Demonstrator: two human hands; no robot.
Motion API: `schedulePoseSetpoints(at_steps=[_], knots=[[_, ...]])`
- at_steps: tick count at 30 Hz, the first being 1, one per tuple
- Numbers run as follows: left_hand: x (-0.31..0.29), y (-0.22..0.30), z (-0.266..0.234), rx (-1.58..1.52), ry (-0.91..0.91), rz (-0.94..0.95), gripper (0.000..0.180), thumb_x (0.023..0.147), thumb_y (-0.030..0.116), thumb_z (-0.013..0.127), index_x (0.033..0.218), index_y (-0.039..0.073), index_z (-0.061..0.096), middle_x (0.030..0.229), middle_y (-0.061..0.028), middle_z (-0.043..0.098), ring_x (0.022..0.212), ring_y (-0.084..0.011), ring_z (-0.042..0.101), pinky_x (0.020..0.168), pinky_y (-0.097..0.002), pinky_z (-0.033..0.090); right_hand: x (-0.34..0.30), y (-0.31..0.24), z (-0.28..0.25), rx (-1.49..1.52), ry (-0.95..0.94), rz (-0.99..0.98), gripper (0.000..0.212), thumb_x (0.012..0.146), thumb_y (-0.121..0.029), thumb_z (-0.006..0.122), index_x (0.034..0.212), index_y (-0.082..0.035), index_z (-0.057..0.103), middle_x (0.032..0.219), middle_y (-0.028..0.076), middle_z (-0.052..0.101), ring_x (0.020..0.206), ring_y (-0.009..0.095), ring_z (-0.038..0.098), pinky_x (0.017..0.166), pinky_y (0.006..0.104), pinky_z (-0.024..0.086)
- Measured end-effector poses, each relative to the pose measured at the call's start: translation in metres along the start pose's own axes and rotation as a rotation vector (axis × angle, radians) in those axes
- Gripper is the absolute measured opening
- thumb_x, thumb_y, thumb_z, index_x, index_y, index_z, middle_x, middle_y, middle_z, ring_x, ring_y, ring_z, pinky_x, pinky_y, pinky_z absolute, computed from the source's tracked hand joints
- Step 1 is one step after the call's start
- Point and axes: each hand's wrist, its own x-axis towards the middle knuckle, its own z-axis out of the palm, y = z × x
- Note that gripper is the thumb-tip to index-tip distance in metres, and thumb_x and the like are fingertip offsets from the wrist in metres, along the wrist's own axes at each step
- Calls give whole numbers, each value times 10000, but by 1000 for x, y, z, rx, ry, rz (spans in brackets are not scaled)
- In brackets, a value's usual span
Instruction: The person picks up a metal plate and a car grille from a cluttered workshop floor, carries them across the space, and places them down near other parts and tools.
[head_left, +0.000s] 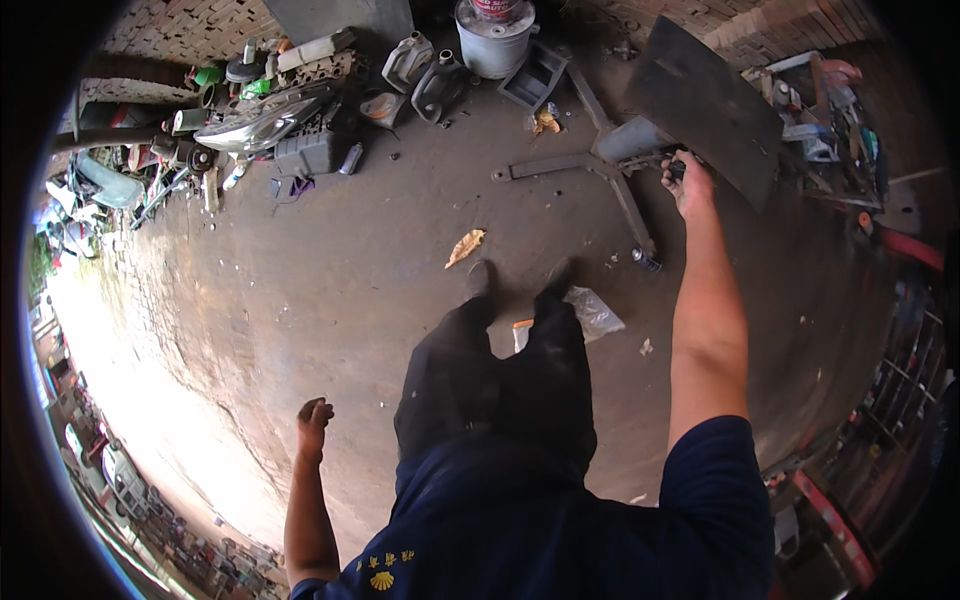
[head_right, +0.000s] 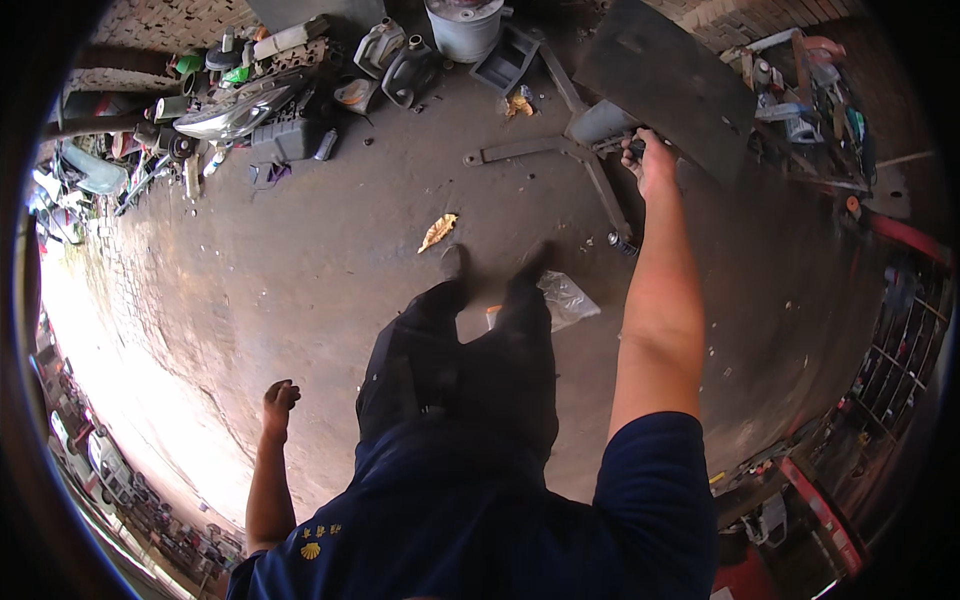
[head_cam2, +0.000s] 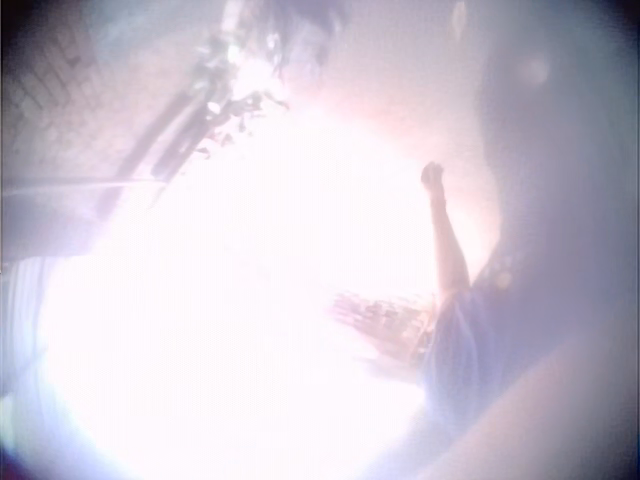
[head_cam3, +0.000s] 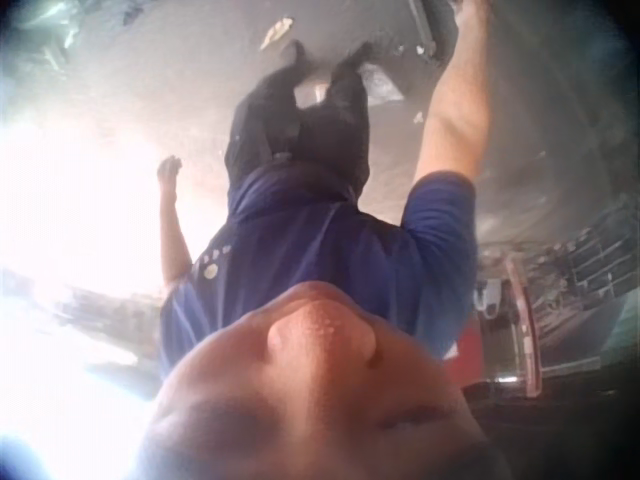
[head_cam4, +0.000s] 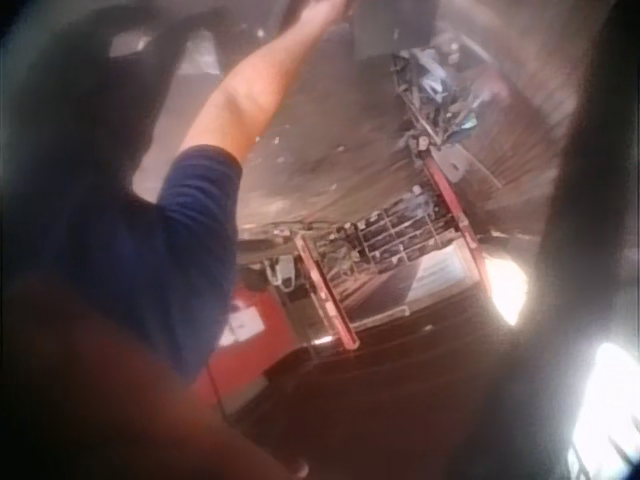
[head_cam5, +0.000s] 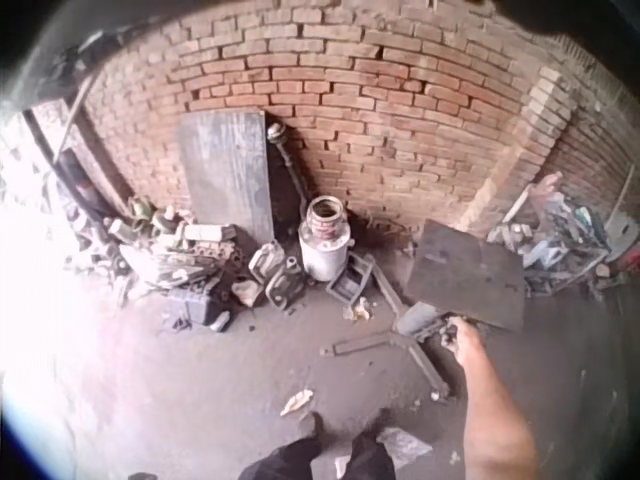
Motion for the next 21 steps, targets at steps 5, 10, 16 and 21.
schedulePoseSetpoints(at_steps=[5,10,16,21], knots=[[-6,-35,-42,17,46,-66,336,936,290,583,1089,-5,636,881,-78,687,780,-151,639,679,-284,474,-45,33,4,-37,55,-14,156,897,-246,626,898,-103,563,758,70,635,567,138,567,527,276,510],[-39,-111,-40,99,-91,-34,272,920,229,599,1052,-4,649,862,-75,683,758,-157,638,701,-299,495,-75,58,3,-20,44,-25,167,892,-252,632,900,-96,573,732,65,637,549,135,569,510,279,518],[-92,-174,-50,239,-230,-22,267,906,219,593,985,-25,665,837,-94,681,750,-172,646,707,-306,516,-106,79,0,-83,66,-48,171,894,-260,625,862,-97,581,724,54,637,552,123,573,518,278,528],[-101,-188,-73,305,-177,-117,313,892,262,589,1015,-14,666,865,-84,691,766,-163,664,662,-286,495,-134,104,0,-80,82,-73,211,878,-233,615,817,-31,609,714,89,647,529,142,583,464,282,510]])
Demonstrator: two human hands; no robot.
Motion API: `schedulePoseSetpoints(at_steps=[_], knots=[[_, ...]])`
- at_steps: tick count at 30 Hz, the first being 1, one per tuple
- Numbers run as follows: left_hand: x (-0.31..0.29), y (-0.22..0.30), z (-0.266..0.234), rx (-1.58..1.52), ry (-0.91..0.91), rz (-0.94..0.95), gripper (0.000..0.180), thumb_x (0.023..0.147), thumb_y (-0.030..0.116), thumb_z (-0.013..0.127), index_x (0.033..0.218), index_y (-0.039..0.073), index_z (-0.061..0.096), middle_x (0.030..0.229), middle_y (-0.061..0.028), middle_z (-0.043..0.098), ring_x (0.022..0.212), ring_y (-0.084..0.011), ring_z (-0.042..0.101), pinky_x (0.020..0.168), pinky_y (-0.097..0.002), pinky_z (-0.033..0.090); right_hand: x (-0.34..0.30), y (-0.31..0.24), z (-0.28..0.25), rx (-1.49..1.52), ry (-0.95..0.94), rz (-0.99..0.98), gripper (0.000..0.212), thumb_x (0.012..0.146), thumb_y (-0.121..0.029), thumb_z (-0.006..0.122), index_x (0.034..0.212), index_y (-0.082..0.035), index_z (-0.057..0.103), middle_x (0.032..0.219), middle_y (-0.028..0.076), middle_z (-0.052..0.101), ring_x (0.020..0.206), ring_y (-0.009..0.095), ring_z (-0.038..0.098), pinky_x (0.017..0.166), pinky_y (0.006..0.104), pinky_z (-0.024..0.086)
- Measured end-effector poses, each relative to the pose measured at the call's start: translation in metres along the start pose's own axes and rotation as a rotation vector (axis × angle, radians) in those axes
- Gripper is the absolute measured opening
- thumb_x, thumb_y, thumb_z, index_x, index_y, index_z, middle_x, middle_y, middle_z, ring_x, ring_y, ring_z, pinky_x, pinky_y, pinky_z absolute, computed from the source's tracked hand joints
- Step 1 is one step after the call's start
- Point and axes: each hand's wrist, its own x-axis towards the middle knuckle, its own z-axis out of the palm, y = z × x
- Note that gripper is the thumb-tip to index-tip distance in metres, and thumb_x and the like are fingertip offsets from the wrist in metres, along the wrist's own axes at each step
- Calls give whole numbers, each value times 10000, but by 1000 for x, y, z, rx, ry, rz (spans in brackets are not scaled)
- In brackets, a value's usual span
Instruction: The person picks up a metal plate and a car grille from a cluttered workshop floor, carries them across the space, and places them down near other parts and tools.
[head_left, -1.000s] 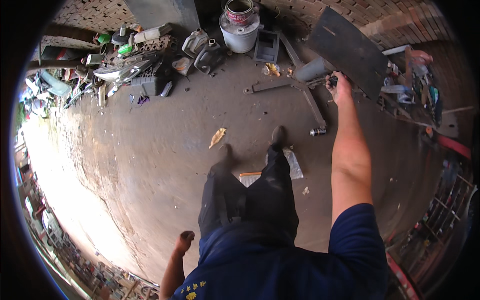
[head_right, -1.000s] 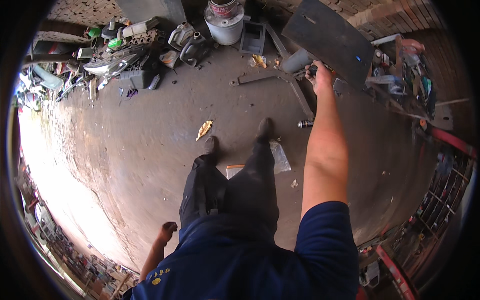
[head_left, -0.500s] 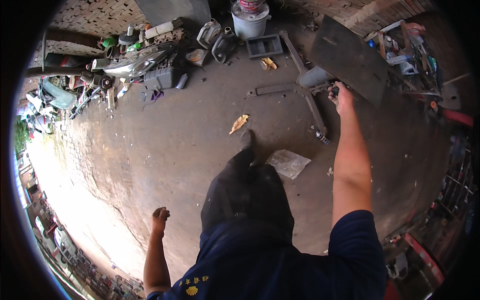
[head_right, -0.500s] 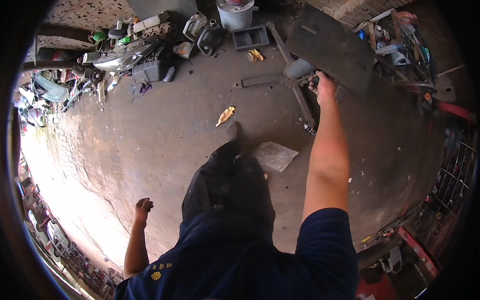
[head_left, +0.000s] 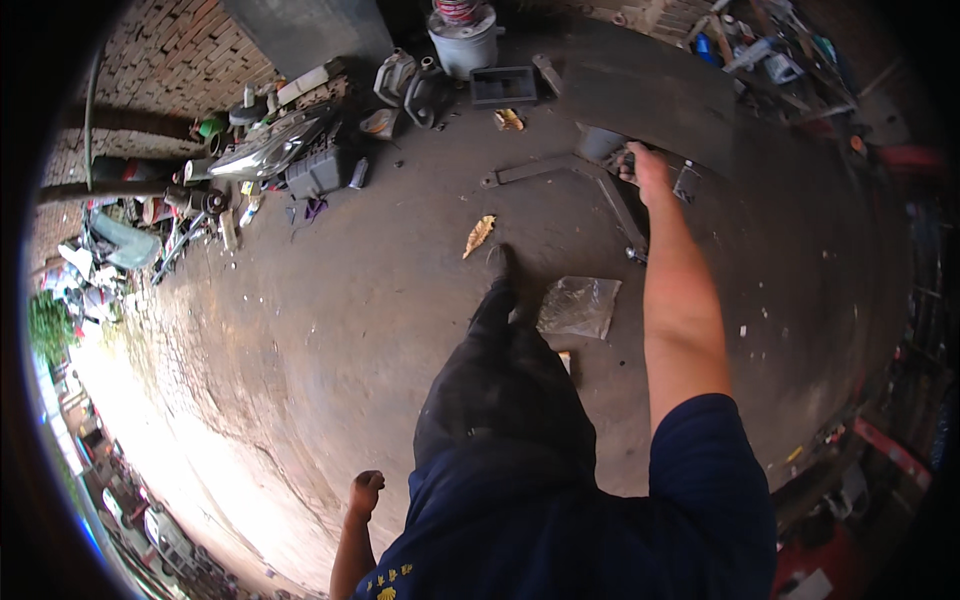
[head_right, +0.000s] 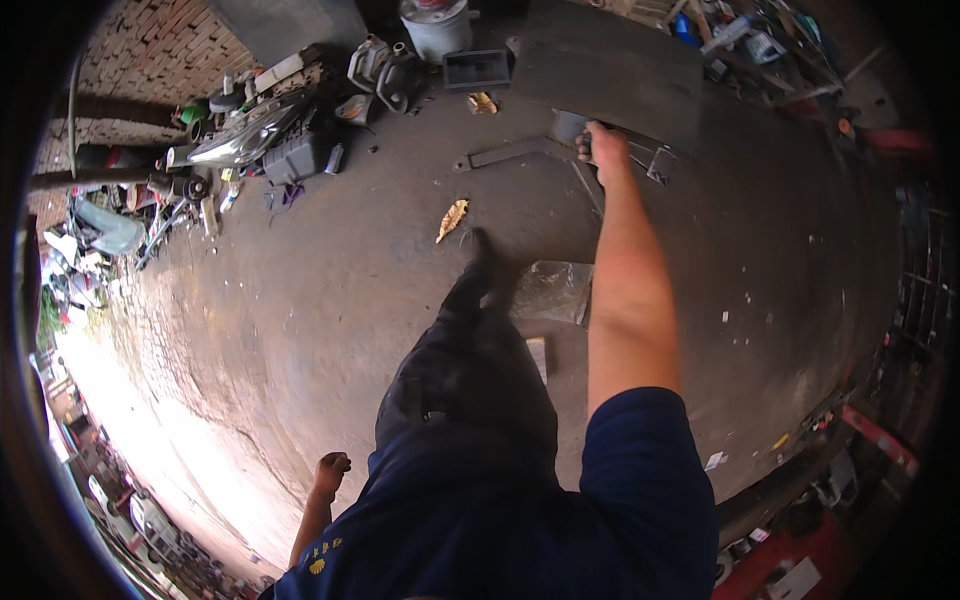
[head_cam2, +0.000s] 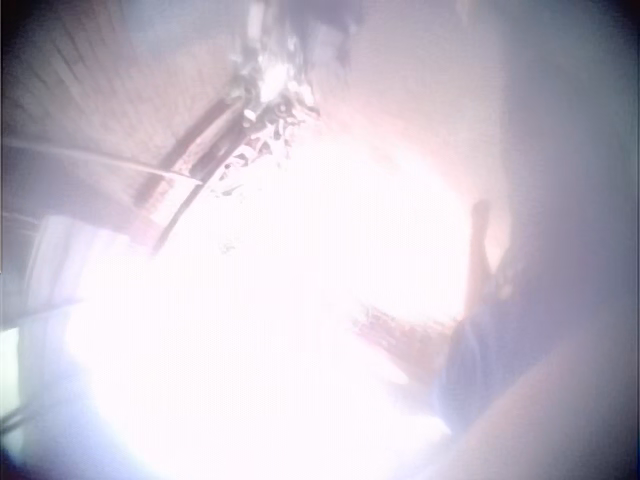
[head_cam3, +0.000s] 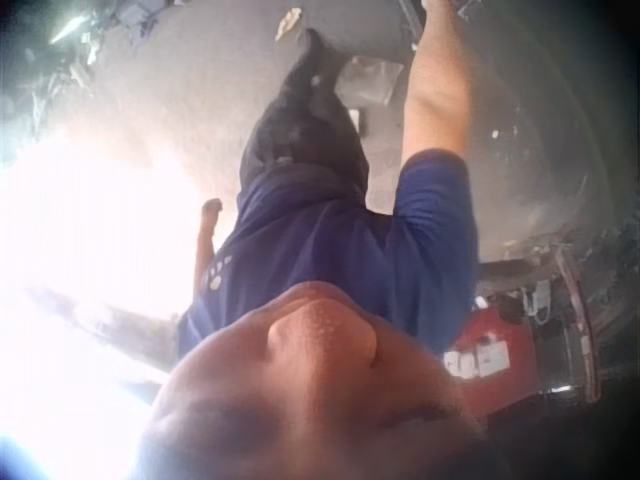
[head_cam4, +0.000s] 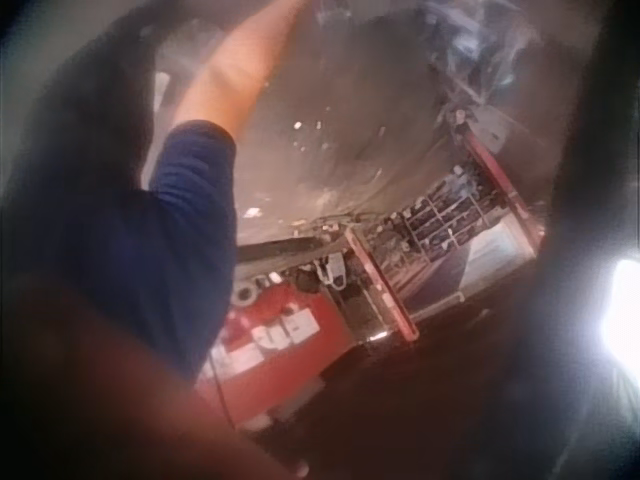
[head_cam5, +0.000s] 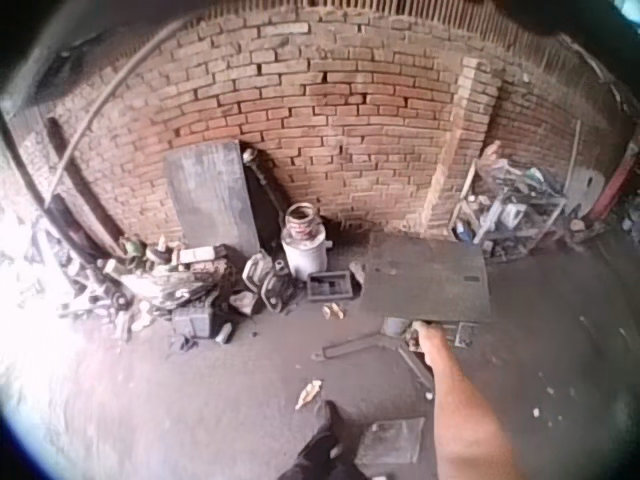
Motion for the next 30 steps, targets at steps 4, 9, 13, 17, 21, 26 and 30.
schedulePoseSetpoints(at_steps=[4,9,13,17,21,26,30], knots=[[2,3,-11,-7,56,16,324,896,269,603,1058,-8,657,882,-85,699,781,-156,660,663,-286,489,-28,13,2,-14,-18,-58,212,874,-231,598,813,-28,605,719,79,647,553,144,588,490,291,509],[4,3,-23,-62,68,115,285,876,201,599,999,-48,661,846,-105,692,782,-183,661,736,-308,526,-59,31,11,-11,-25,-89,181,889,-215,592,821,-47,576,708,64,636,540,122,565,480,273,486],[18,-8,-46,52,-2,164,292,877,214,592,998,-41,667,845,-114,699,779,-185,667,736,-312,528,-84,50,17,-16,-1,-98,211,894,-229,587,813,-35,577,708,61,629,564,131,567,506,287,486],[52,-18,-82,128,-38,199,296,887,223,586,995,-41,668,851,-122,704,785,-189,675,730,-316,529,-112,73,34,42,63,-101,209,905,-218,584,815,-29,580,714,61,629,561,126,560,503,281,482],[96,-33,-128,51,-126,268,292,898,211,595,1017,-47,662,881,-128,701,799,-199,677,730,-318,538,-143,101,68,147,146,-97,179,897,-194,595,847,-23,614,729,69,643,557,122,569,507,267,499],[163,-44,-236,103,-171,230,263,891,176,611,1035,-41,652,878,-107,681,810,-194,665,734,-318,549,-178,148,126,234,357,-159,174,882,-158,589,812,-8,643,769,99,672,574,151,603,520,283,535],[199,-26,-346,153,-78,173,286,906,213,589,1058,-26,633,839,-102,673,749,-181,653,678,-299,536,-203,170,159,327,406,-144,159,885,-137,581,847,5,642,780,98,675,595,163,617,526,291,544]])
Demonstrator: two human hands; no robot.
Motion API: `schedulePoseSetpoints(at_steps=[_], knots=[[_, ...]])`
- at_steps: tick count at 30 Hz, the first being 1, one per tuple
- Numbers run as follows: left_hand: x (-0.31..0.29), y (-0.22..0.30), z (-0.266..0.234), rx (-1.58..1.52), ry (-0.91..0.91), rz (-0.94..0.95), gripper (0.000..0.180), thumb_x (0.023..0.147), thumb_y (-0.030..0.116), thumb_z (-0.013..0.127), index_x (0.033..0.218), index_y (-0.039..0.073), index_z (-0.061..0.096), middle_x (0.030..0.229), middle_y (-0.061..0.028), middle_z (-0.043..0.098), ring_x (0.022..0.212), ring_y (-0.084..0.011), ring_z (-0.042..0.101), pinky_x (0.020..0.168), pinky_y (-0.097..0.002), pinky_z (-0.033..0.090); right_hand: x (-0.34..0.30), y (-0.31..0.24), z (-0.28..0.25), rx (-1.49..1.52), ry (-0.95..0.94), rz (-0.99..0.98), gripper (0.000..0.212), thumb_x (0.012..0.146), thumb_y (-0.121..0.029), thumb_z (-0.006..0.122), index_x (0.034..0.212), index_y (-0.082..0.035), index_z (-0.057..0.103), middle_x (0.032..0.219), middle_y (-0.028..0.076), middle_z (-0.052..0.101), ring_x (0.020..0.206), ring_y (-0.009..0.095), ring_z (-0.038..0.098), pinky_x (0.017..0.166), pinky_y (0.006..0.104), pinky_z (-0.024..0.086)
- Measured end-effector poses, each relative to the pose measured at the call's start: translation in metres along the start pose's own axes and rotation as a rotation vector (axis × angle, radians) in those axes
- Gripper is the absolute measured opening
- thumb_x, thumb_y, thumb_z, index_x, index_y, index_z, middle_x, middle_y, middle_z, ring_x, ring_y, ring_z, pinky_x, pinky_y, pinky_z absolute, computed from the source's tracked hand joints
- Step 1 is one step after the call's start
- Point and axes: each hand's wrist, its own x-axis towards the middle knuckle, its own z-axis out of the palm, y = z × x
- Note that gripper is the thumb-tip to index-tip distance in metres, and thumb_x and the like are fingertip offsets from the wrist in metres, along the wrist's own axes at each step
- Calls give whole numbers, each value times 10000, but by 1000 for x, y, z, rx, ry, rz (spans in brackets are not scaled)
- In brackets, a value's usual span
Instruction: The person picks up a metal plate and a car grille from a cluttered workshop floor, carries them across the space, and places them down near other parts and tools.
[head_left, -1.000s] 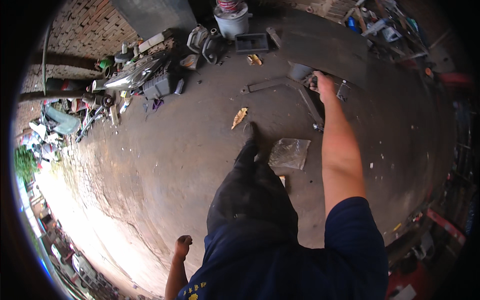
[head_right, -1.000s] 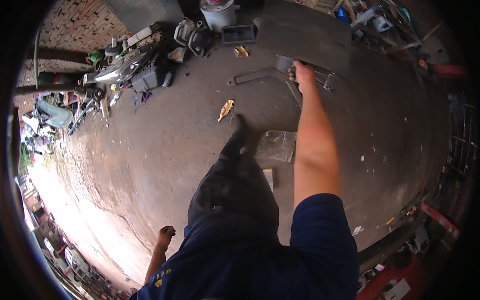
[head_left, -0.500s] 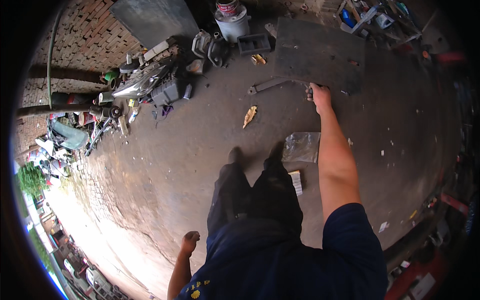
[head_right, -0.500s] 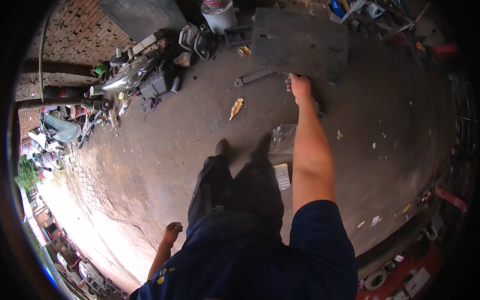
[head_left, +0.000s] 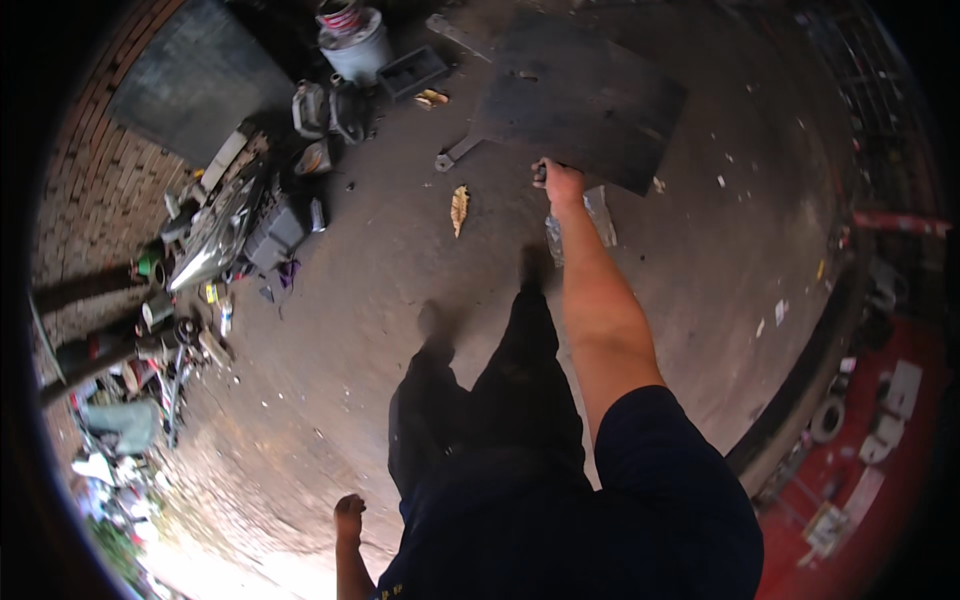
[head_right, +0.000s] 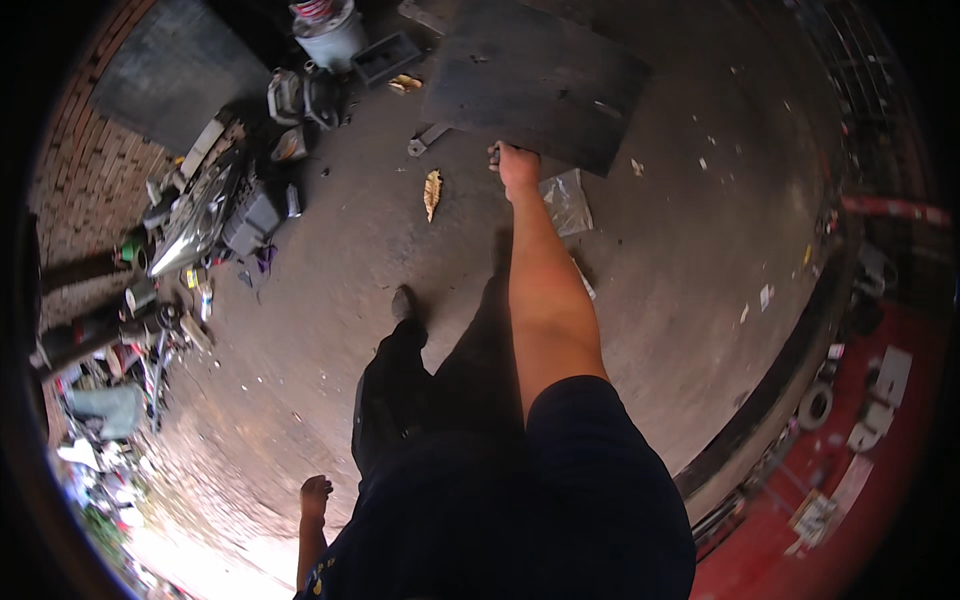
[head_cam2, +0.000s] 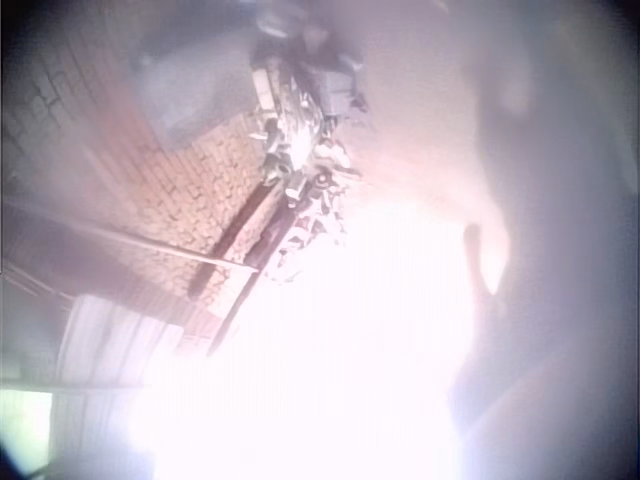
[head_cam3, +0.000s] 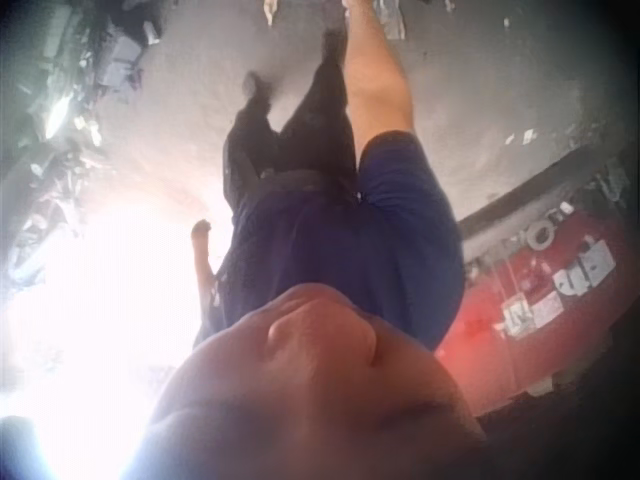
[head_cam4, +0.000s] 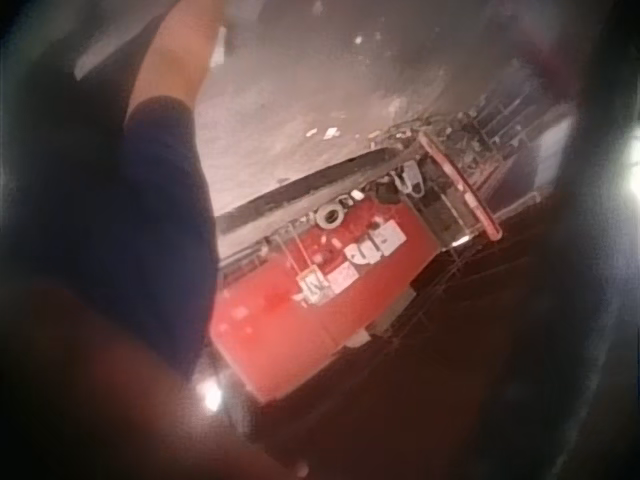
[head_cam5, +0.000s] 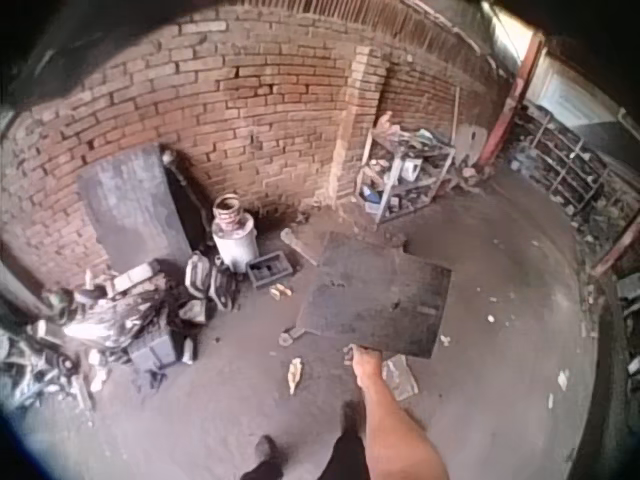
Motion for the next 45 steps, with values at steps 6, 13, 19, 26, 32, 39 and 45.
schedulePoseSetpoints(at_steps=[6,13,19,26,32,39,45], knots=[[30,44,-89,64,170,-41,259,921,230,549,996,-1,638,788,-73,657,660,-140,602,561,-275,445,-42,35,-19,5,-7,-25,152,904,-156,598,960,-21,640,822,77,669,650,139,622,557,277,545],[56,257,46,70,-64,483,378,919,202,648,1198,-46,589,1092,-134,660,1009,-188,622,885,-303,495,-47,106,-54,-508,-51,-378,282,911,-202,532,1128,-56,637,1097,120,662,936,280,644,855,406,516],[-9,530,259,414,-188,1415,549,767,100,753,1271,13,555,1273,-181,553,1188,-320,542,985,-384,448,-73,124,-73,-961,-93,-287,480,883,-315,589,1305,-88,566,1380,175,517,1305,386,420,1115,413,319],[-41,686,437,951,146,1743,704,732,408,799,1275,21,573,1266,-190,580,1183,-362,550,1010,-404,435,-89,125,-64,-700,-121,-181,485,905,-368,561,1307,-98,555,1370,164,527,1269,380,456,1085,437,352],[-16,703,444,1329,-116,1148,629,690,548,791,1003,11,704,880,-166,712,870,-326,685,814,-383,514,-93,94,-71,-570,-117,-192,489,833,-293,667,1254,-62,573,1321,191,553,1247,389,472,1065,428,368],[16,641,426,869,-154,1113,633,690,505,825,983,-38,686,840,-202,706,793,-291,704,736,-380,532,-101,25,-157,-401,-301,-95,724,744,-247,749,1365,-30,447,1436,198,411,1231,322,522,1007,375,452],[28,599,423,746,-109,1160,617,692,502,827,994,-18,692,879,-180,722,839,-293,712,750,-374,539,-87,43,-192,-334,-561,74,684,773,-432,715,1282,-17,524,1271,181,550,1190,308,534,1003,403,435]])
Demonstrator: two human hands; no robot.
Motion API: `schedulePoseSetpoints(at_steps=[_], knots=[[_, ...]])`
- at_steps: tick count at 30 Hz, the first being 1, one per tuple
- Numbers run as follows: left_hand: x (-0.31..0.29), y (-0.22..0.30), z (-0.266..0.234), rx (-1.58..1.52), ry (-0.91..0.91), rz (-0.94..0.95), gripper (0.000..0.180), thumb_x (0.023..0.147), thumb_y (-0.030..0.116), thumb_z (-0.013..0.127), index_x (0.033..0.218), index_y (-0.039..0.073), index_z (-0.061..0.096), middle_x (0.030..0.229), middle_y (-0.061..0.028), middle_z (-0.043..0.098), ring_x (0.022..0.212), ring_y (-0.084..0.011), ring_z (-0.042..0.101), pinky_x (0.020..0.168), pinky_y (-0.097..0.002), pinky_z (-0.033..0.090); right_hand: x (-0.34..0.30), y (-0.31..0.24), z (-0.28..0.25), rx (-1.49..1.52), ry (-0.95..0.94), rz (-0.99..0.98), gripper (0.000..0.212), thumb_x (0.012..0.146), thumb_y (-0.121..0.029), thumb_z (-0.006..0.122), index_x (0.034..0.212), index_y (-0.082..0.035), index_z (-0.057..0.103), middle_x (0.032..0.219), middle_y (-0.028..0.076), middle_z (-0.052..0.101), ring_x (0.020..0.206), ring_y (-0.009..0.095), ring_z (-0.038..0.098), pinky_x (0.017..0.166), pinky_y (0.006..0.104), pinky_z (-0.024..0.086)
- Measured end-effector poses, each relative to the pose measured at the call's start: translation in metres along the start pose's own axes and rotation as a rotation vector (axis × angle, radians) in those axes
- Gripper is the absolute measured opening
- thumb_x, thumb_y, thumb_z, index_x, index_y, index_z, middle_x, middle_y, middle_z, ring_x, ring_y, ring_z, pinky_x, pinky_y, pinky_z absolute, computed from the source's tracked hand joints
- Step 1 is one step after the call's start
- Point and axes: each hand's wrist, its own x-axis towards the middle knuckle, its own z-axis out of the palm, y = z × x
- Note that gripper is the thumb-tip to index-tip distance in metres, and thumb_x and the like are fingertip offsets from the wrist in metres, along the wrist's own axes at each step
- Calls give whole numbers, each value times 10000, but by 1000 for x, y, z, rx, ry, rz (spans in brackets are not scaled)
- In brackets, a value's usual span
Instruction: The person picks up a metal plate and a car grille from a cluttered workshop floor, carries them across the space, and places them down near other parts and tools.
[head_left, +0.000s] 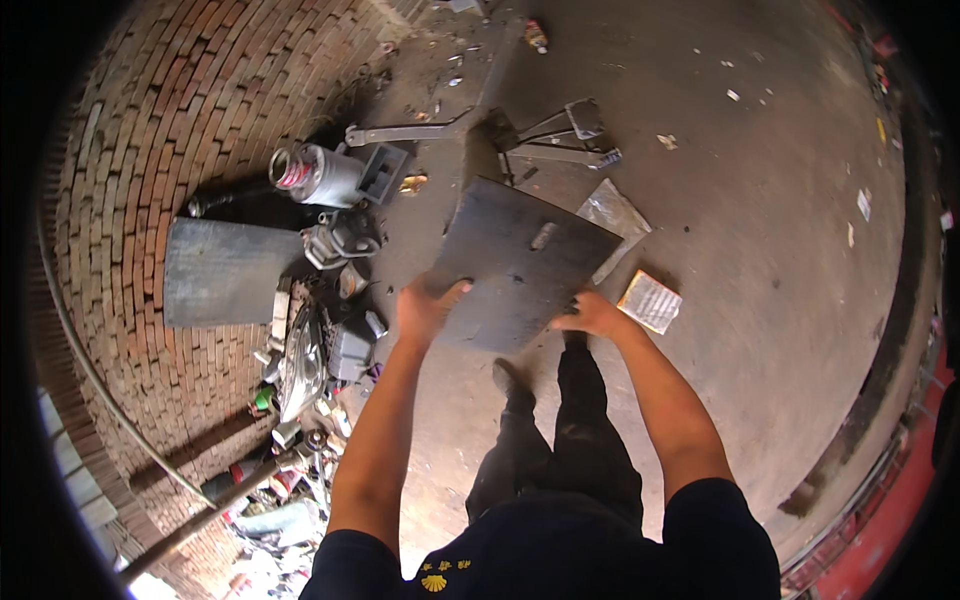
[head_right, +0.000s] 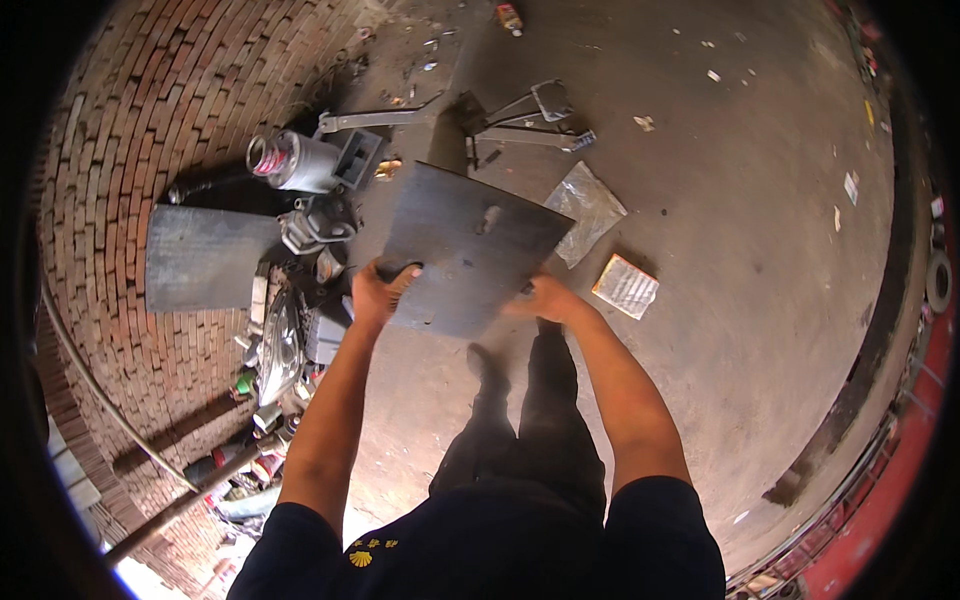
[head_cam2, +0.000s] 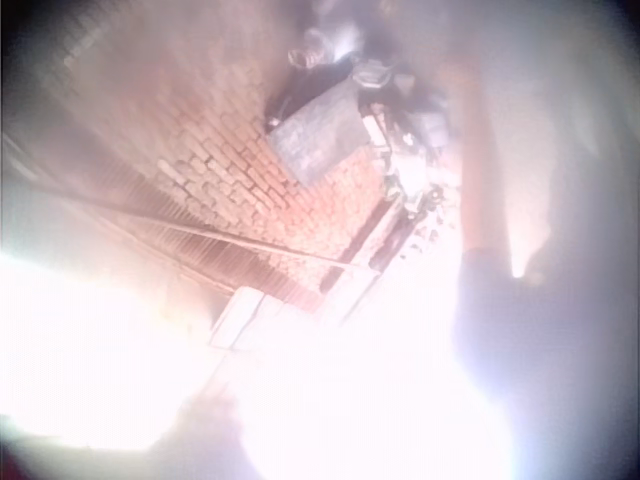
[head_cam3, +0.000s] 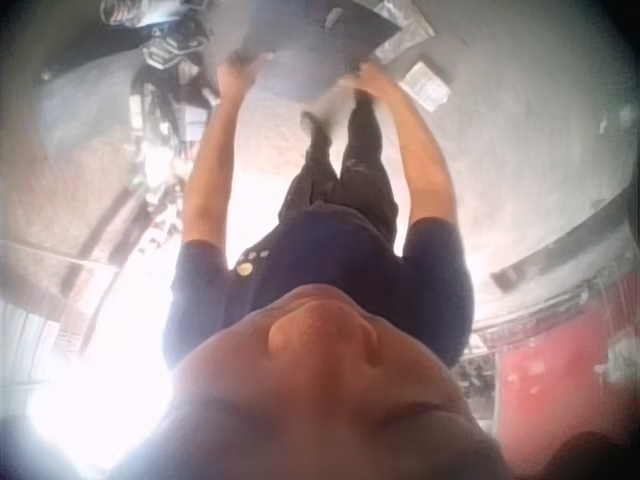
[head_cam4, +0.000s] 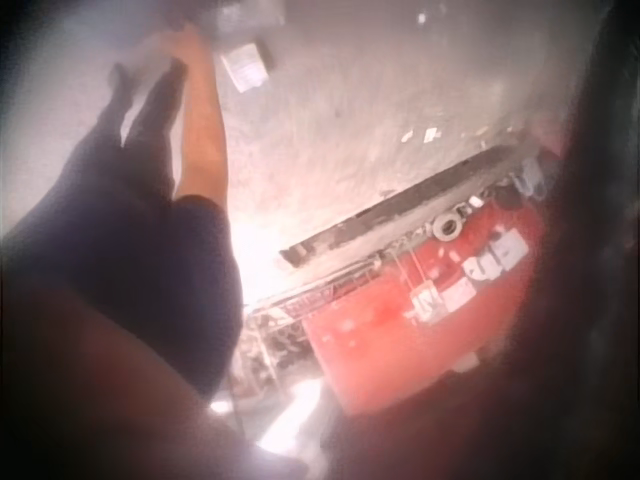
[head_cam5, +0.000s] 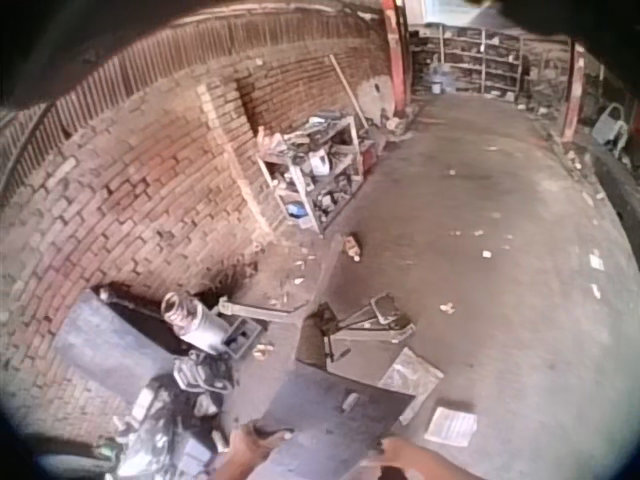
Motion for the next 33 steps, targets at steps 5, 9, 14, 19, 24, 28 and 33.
schedulePoseSetpoints(at_steps=[5,9,14,19,24,28,33], knots=[[-31,-4,22,-119,-27,-128,601,688,497,833,974,-13,696,885,-175,725,838,-286,716,753,-366,544,-2,36,31,1530,466,49,635,870,-592,555,1209,-58,598,1182,100,618,1210,268,506,1013,439,419],[-54,-14,46,-249,-24,-173,590,689,474,843,984,-15,693,897,-172,726,849,-275,715,753,-355,544,13,44,41,1755,580,43,524,956,-497,469,1212,-55,588,1253,82,601,1222,262,517,1031,440,413],[-70,-23,62,-355,-78,-215,602,700,480,833,995,-21,679,909,-184,720,861,-293,707,758,-367,538,15,47,41,1547,669,-12,385,964,-323,507,1207,-38,595,1168,109,648,1078,300,615,963,466,487],[-87,-33,68,-163,-45,-164,562,740,452,820,977,-34,669,872,-170,711,794,-238,677,739,-343,526,-1,55,56,1500,755,36,338,972,-261,511,1199,-25,594,1132,115,660,1048,283,629,934,439,513],[-119,-80,70,-365,-48,-68,516,762,413,817,970,-38,677,875,-149,713,793,-205,661,742,-330,514,-7,68,97,1440,780,-76,318,960,-244,547,1179,-19,599,1106,111,668,1002,277,643,904,429,527],[-145,-135,54,-421,-135,-36,478,775,372,807,986,-41,689,922,-176,720,848,-233,677,776,-346,513,-25,82,160,1438,890,-91,325,980,-272,523,1147,-10,613,1068,100,668,937,249,652,808,394,555],[-176,-185,29,-320,-221,1,445,765,296,825,1011,-48,683,936,-133,726,846,-176,656,791,-309,502,-44,114,257,1552,956,-114,394,989,-323,512,1175,13,601,1044,112,659,929,256,650,779,362,565]])
